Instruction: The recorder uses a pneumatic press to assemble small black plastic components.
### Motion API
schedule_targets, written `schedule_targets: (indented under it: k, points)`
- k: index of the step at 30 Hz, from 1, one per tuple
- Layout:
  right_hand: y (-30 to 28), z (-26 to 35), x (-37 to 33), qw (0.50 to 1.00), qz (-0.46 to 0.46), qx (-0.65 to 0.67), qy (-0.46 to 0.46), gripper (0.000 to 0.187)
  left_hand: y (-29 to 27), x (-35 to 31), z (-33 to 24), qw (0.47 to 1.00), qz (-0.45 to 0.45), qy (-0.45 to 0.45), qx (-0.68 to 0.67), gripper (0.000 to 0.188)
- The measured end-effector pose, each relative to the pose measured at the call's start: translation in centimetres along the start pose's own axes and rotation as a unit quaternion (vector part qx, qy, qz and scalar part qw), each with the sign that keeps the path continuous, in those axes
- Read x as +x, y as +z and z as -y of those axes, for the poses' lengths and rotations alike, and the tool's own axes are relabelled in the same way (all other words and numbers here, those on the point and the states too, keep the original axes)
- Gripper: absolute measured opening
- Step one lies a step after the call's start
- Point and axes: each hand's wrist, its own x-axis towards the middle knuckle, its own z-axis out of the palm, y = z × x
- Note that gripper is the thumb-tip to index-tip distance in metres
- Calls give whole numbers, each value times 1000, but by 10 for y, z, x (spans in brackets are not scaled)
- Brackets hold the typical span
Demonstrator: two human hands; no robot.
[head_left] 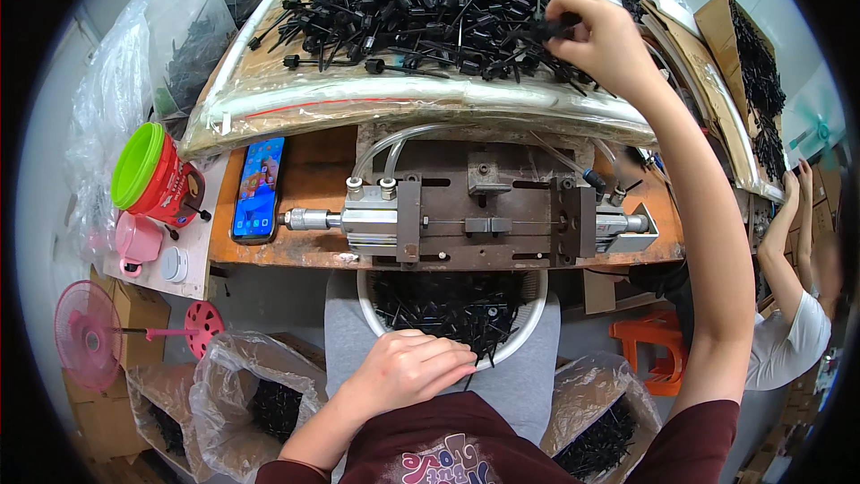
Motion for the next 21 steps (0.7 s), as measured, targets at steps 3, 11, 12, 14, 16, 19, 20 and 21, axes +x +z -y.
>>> schedule_targets:
  k: [3,11,12,14,16,19,20,21]
  points:
    - [-7,-13,3,995,-22,45,89,22,0,2,-1,1000,-1,2,-3,12]
    - [-23,-32,6,945,-75,241,206,17,0,-1,-3,1000,-1,3,4,12]
    - [-23,-34,6,935,-79,270,217,19,0,-2,-3,1000,-2,2,4,12]
    - [-26,-47,6,916,-79,311,240,25,0,0,-3,1000,-3,5,0,11]
    - [-30,-53,3,896,-92,344,264,24,0,0,-4,1000,-4,5,-1,12]
    - [-33,-65,4,845,-101,440,287,22,-1,1,-6,1000,-7,7,-2,12]
    - [-36,-68,4,833,-104,462,288,22,-1,3,-7,1000,-8,9,-3,12]
    - [-38,-72,3,820,-106,483,289,23,0,4,-8,1000,-10,17,-7,13]
